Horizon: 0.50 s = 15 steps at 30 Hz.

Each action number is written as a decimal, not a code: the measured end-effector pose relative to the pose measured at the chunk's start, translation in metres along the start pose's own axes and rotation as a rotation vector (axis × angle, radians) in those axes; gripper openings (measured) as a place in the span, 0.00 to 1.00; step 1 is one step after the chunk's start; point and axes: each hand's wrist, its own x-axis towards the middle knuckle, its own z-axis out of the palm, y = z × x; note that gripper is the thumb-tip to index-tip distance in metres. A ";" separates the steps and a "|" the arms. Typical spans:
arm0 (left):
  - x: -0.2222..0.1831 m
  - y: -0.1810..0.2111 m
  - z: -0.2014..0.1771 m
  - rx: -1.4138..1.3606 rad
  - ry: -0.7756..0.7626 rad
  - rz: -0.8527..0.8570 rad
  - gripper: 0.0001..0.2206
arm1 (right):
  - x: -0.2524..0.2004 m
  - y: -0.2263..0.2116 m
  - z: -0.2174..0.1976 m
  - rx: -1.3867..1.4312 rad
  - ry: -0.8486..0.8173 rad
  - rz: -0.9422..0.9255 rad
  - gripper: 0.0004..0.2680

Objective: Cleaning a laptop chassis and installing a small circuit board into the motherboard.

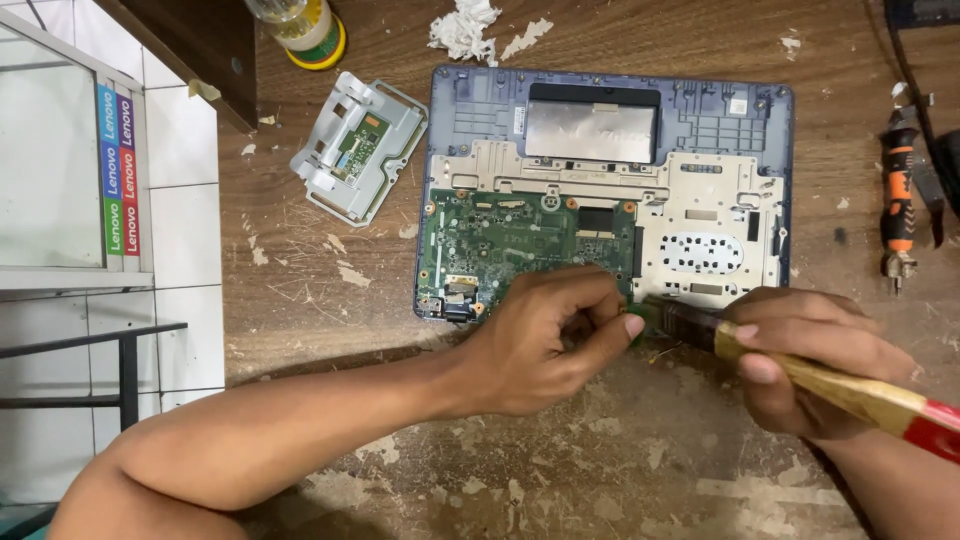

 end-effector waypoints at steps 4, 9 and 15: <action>0.001 0.001 0.000 0.007 0.014 0.023 0.14 | -0.004 -0.004 0.002 -0.007 0.051 0.133 0.06; -0.001 -0.002 0.001 0.021 0.003 0.038 0.13 | -0.005 0.006 0.000 0.050 0.004 -0.007 0.06; 0.000 0.001 0.000 0.028 -0.004 0.040 0.14 | -0.027 -0.001 -0.006 0.044 0.107 0.328 0.09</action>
